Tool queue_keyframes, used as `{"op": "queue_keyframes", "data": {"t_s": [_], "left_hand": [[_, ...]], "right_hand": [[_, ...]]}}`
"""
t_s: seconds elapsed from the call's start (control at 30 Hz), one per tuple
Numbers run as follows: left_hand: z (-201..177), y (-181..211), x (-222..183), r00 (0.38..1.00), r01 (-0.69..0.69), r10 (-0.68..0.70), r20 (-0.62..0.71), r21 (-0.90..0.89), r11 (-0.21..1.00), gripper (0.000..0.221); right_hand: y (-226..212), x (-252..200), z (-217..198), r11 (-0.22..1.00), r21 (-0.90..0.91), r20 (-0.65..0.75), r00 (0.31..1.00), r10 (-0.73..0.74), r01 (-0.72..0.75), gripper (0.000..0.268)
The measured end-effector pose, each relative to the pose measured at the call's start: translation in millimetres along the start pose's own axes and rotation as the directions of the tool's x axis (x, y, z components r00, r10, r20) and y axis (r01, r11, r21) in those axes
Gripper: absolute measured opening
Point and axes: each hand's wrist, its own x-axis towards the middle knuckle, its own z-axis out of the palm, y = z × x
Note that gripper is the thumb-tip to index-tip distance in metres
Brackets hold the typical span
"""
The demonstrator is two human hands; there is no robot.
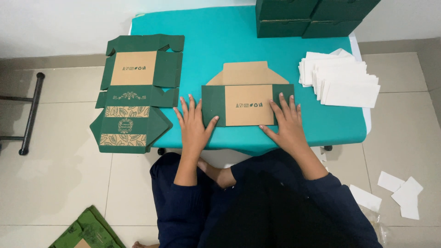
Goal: Manually folding and assembling a decorative cardboard box from a flat template and adding a paper liner.
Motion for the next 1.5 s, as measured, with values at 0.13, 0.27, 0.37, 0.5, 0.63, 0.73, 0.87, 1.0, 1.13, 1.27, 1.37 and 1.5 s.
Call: {"op": "queue_keyframes", "data": {"t_s": [0.13,0.27,0.37,0.5,0.63,0.73,0.87,1.0,1.13,1.27,1.37,1.5], "left_hand": [[-9,5,-4,0.996,-0.08,0.072,-0.044,-0.215,0.973,0.07],[-3,-3,-3,0.98,-0.18,0.198,0.015,-0.357,0.917,0.078],[8,-11,-9,0.978,-0.202,0.209,0.002,-0.243,0.949,0.061],[18,-15,-18,0.934,-0.346,0.312,-0.176,-0.215,0.913,0.053],[-19,19,-12,0.965,-0.258,0.215,-0.15,-0.397,0.881,0.053],[-59,39,7,0.986,-0.021,0.1,0.132,-0.498,0.867,0.055],[-61,36,40,0.97,0.003,0.104,0.219,-0.437,0.899,0.058],[-27,17,59,0.986,-0.031,0.087,0.144,-0.35,0.936,0.063],[0,10,61,0.997,-0.074,0.073,-0.009,-0.13,0.989,0.068],[11,8,51,0.912,-0.079,0.193,-0.362,0.306,0.949,0.079],[1,44,5,0.932,-0.308,0.341,-0.118,0.233,0.922,0.059],[33,53,-48,0.908,-0.396,0.333,0.253,0.258,0.881,0.098]], "right_hand": [[-2,-4,-3,0.996,-0.05,-0.129,0.988,-0.082,0.076,0.067],[-4,-8,-2,0.986,-0.124,-0.23,0.964,-0.135,0.108,0.062],[-2,-13,-3,0.97,-0.202,-0.241,0.953,-0.185,0.137,0.057],[-5,-24,-14,0.936,-0.313,-0.28,0.926,-0.254,0.162,0.05],[-13,-24,-44,0.916,-0.339,-0.379,0.86,-0.342,0.215,0.039],[-11,-13,-45,0.891,-0.392,-0.373,0.846,-0.382,0.229,0.037],[0,11,-33,0.888,-0.402,-0.39,0.835,-0.388,0.225,0.034],[10,32,-14,0.898,-0.398,-0.372,0.861,-0.346,0.189,0.032],[15,40,2,0.936,-0.303,-0.279,0.923,-0.266,0.178,0.028],[7,37,0,0.975,-0.204,-0.184,0.974,-0.131,0.093,0.026],[8,33,11,0.939,-0.332,-0.2,0.966,-0.166,0.092,0.024],[-22,24,16,0.922,-0.265,-0.17,0.928,-0.332,0.281,0.024]]}}
